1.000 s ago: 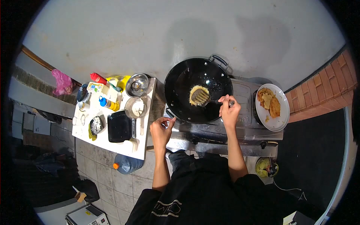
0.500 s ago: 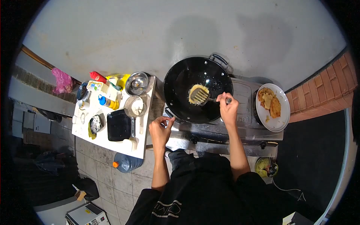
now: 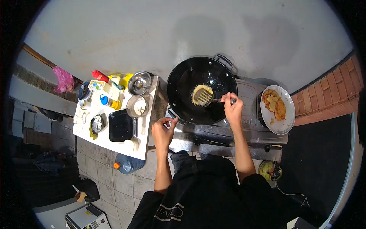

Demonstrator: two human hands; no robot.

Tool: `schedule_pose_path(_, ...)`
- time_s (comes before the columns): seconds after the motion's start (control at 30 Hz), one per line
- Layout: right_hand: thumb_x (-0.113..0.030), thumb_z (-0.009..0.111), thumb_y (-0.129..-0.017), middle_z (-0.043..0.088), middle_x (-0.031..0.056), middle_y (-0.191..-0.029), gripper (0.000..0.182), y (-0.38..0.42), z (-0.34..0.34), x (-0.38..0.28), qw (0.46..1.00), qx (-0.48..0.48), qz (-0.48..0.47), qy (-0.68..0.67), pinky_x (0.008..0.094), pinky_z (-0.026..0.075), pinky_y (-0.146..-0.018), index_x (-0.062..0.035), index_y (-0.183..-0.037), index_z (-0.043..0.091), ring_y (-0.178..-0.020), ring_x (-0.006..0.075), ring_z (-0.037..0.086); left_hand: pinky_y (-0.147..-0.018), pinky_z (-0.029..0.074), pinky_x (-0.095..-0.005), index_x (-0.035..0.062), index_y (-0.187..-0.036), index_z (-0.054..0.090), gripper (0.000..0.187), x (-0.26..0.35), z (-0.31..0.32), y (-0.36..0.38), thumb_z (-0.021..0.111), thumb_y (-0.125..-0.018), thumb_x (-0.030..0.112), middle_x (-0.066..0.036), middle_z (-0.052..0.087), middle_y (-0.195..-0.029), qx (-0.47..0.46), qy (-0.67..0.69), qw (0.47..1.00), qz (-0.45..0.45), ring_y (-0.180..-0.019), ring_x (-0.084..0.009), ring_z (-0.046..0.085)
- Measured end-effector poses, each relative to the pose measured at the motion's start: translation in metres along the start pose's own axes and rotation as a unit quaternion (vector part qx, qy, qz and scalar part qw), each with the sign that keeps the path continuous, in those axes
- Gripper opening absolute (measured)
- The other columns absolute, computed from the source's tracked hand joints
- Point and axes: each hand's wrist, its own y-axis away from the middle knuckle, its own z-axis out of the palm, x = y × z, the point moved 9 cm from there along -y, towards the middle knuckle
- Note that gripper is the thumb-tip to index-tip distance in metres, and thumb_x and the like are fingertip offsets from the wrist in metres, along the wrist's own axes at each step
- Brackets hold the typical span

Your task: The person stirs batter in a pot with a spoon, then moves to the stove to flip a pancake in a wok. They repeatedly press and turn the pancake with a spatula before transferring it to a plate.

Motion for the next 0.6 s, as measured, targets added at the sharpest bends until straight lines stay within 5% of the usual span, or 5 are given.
schedule_pose_path(0.2, -0.011, 0.052, -0.098, 0.056, 0.0024, -0.06, 0.033, 0.005, -0.004, 0.024, 0.997, 0.022, 0.061, -0.033, 0.0256, 0.041, -0.058, 0.0031, -0.07, 0.058, -0.059, 0.0065, 0.049, -0.047, 0.038, -0.033, 0.0004, -0.078, 0.072, 0.028, 0.0, 0.0, 0.0, 0.079, -0.077, 0.027, -0.008, 0.054, -0.055, -0.009, -0.008, 1.0, -0.016, -0.047, -0.0172, 0.05)
schedule_pose_path(0.47, -0.02, 0.052, -0.101, 0.052, -0.0001, -0.055, 0.034, 0.01, -0.008, 0.02, 0.993, 0.039, 0.036, -0.103, 0.0225, 0.031, -0.033, -0.0007, -0.074, 0.058, -0.038, 0.0051, 0.044, -0.049, 0.039, -0.0343, 0.0012, -0.077, 0.071, 0.026, 0.0, -0.001, 0.0, 0.079, -0.077, 0.026, -0.008, 0.054, -0.056, -0.009, -0.005, 1.0, -0.023, -0.047, -0.0186, 0.051)
schedule_pose_path(0.6, -0.02, 0.051, -0.101, 0.057, 0.0027, -0.061, 0.034, 0.009, -0.01, 0.017, 0.992, 0.035, 0.041, -0.116, 0.0226, 0.035, -0.035, 0.0007, -0.075, 0.058, -0.04, 0.0054, 0.046, -0.049, 0.039, -0.0343, 0.0012, -0.077, 0.071, 0.026, 0.0, -0.001, -0.001, 0.079, -0.077, 0.026, -0.008, 0.053, -0.055, -0.01, -0.009, 1.0, -0.025, -0.047, -0.0189, 0.051)
